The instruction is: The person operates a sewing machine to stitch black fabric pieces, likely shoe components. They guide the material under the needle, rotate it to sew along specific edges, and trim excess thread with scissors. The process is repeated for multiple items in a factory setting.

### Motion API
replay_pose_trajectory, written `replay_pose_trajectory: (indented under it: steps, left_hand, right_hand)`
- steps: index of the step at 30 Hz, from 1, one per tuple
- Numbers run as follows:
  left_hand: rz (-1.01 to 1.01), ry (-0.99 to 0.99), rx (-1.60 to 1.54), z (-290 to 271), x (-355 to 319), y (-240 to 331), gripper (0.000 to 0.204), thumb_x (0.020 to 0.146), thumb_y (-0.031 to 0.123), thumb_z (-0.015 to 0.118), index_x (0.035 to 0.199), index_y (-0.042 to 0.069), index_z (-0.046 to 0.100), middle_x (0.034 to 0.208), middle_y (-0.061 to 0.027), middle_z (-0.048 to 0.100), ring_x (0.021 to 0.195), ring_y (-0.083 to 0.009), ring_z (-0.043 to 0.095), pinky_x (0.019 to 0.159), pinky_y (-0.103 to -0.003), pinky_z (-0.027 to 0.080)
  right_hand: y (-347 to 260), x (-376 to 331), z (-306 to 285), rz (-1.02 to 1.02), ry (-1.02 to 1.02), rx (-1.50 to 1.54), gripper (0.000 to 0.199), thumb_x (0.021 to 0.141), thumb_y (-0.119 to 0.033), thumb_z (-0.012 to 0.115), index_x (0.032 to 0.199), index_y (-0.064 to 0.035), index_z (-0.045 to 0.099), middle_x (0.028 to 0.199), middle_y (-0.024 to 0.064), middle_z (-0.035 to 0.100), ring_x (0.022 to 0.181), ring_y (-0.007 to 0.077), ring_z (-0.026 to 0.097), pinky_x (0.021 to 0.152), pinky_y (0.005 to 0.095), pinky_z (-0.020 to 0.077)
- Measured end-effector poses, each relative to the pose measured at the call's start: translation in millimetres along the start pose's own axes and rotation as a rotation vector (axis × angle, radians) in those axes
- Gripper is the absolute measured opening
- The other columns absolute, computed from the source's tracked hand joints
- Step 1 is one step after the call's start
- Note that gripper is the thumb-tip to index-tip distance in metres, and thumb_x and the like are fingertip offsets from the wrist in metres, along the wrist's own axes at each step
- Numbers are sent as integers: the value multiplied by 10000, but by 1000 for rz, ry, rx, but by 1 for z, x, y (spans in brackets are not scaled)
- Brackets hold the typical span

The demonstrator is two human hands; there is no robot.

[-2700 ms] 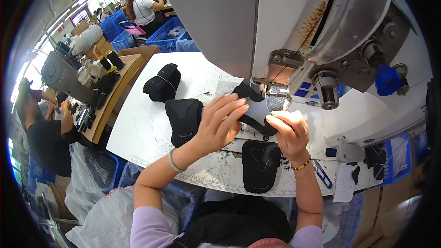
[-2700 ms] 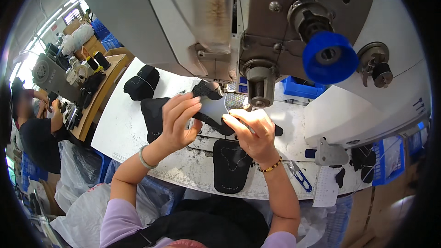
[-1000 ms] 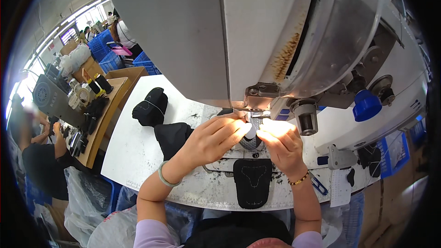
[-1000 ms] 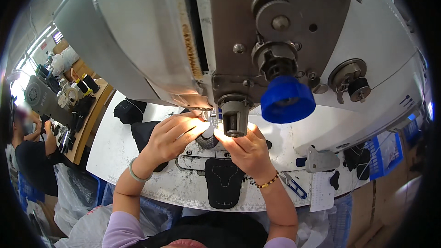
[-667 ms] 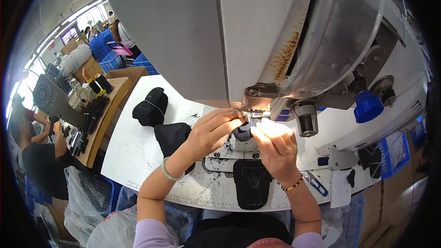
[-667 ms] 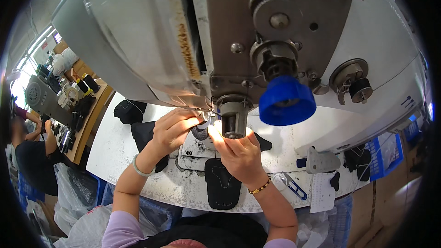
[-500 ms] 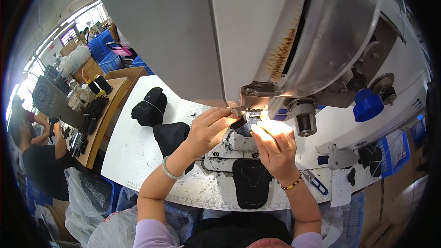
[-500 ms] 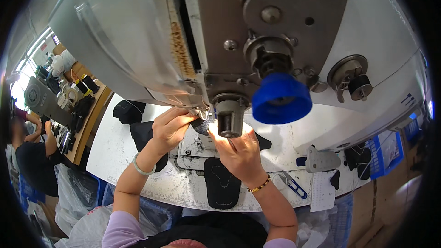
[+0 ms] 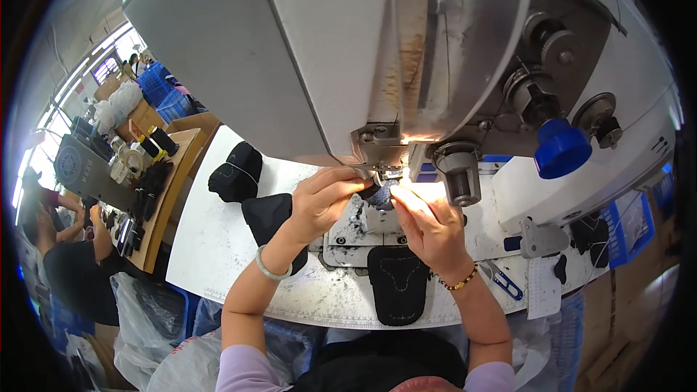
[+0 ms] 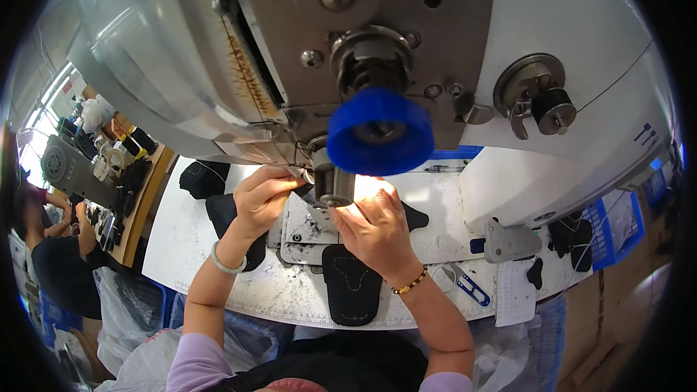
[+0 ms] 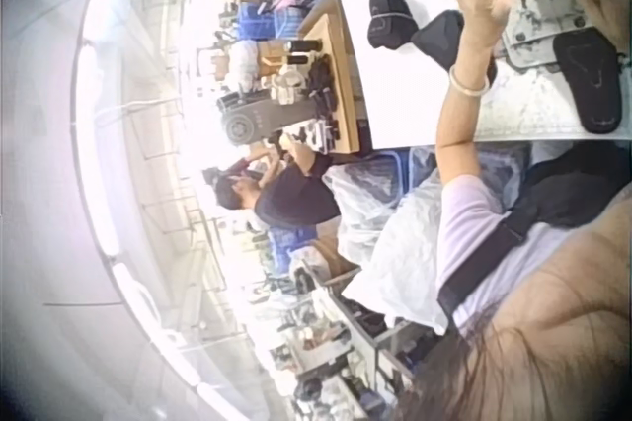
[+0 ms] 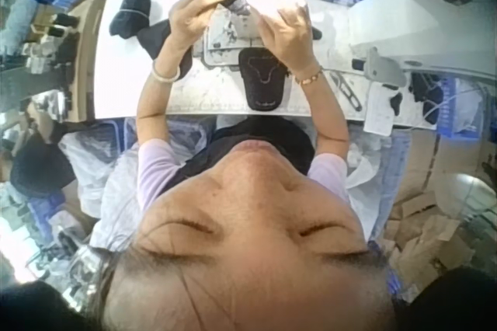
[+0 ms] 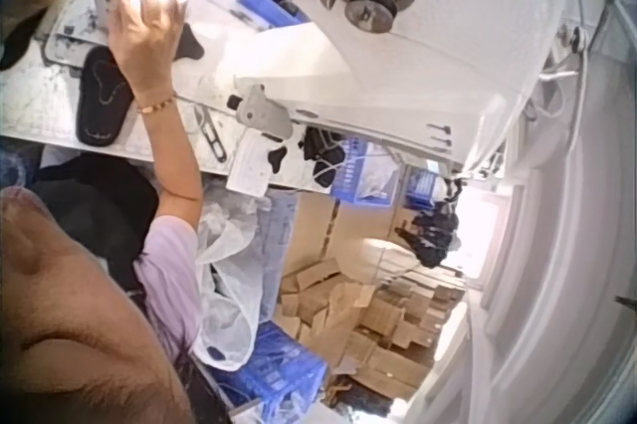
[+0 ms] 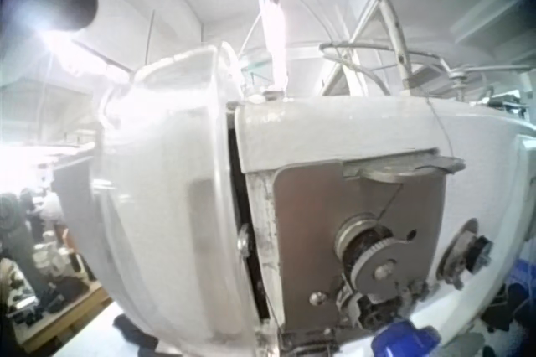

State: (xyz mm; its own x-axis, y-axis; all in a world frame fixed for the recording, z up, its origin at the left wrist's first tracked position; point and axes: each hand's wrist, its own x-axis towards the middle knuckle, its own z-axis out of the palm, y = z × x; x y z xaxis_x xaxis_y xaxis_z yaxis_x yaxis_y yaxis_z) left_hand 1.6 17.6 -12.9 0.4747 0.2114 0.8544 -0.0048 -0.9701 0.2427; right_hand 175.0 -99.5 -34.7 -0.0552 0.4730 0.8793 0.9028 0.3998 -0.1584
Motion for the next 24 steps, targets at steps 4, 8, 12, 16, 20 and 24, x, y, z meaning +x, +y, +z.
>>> replay_pose_trajectory:
  steps: [4,8,12,16,20,24]
  left_hand:
    - [141,-75,71,-10,10,3,357,590,-80,624,921,45,673,970,-71,674,913,-235,644,748,-305,540]
    - [112,-128,80,-15,12,9,353,616,-73,622,944,51,664,978,-63,665,896,-230,639,742,-318,541]
    - [107,-176,123,-18,15,19,358,626,-67,636,960,59,649,989,-51,643,862,-218,622,737,-319,536]
    - [96,-209,155,-19,15,25,367,624,-71,637,967,58,625,963,-46,619,832,-215,606,724,-318,531]
    - [88,-204,207,-17,14,28,386,607,-91,624,963,57,611,932,-49,604,802,-220,602,697,-321,529]
    - [84,-182,224,-15,13,29,378,597,-78,617,958,31,594,916,-66,581,787,-228,591,678,-329,518]
  right_hand:
    - [2,2,2,2,30,59,252,777,-41,698,1025,-59,653,975,68,625,811,202,596,714,297,480]
    - [1,3,2,-25,63,28,255,761,-63,713,1007,-73,647,983,53,598,873,214,574,789,341,449]
    - [-5,0,0,-99,77,-11,274,747,-105,725,1012,-111,654,1006,3,572,856,164,538,794,337,411]
    - [-7,-1,0,-120,35,-104,303,742,-126,717,1039,-145,660,1034,-36,584,827,114,523,762,293,390]
    - [-8,1,-1,-99,24,-131,312,740,-124,720,1046,-150,666,979,-48,592,811,117,523,760,296,392]
    - [-8,4,0,-67,54,-62,309,742,-120,723,1045,-148,671,915,-45,593,790,128,526,760,304,395]
